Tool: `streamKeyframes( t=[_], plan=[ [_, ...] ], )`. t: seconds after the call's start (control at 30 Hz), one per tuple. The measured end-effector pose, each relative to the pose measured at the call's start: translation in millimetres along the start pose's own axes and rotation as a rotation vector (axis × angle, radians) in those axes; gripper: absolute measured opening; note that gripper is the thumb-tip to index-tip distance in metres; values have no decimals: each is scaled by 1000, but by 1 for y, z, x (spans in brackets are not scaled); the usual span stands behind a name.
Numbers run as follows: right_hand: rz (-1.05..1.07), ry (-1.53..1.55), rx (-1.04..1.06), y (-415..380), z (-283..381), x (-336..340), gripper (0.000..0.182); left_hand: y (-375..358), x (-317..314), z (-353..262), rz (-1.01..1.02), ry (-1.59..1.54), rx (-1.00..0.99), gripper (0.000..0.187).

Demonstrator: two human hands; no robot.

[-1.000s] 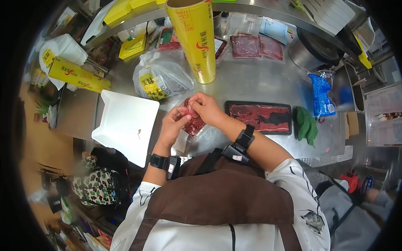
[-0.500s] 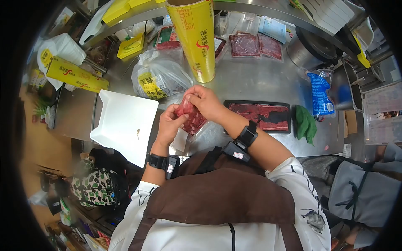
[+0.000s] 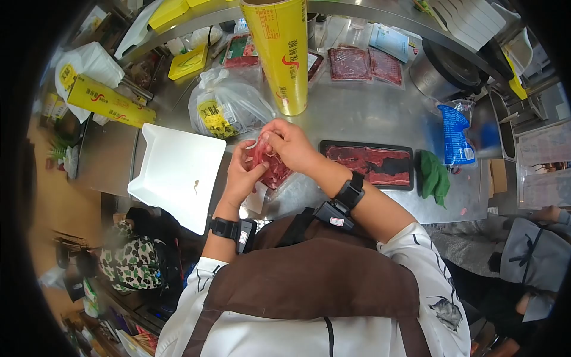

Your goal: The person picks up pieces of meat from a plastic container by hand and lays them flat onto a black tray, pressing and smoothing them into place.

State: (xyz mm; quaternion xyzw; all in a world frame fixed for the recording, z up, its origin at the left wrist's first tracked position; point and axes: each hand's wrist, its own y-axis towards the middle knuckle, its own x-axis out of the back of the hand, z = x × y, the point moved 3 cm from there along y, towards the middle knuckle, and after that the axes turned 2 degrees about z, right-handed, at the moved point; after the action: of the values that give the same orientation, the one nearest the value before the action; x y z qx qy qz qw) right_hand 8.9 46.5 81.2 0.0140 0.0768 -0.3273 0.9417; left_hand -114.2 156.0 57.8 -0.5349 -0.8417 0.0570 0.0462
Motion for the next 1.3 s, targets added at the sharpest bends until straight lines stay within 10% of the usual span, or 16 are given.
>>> streamKeyframes(
  t=[0.53,0.83,1.3],
  plan=[
    [-35,-44,-37,-2,-30,32,14,5,20,47,-85,-457,101,18],
    [-395,284,-92,-13,-37,36,13,0,1,24,-76,-511,-49,19],
    [-265,514,-129,-38,-30,54,11,3,-33,-9,-55,-755,-5,18]
  ],
)
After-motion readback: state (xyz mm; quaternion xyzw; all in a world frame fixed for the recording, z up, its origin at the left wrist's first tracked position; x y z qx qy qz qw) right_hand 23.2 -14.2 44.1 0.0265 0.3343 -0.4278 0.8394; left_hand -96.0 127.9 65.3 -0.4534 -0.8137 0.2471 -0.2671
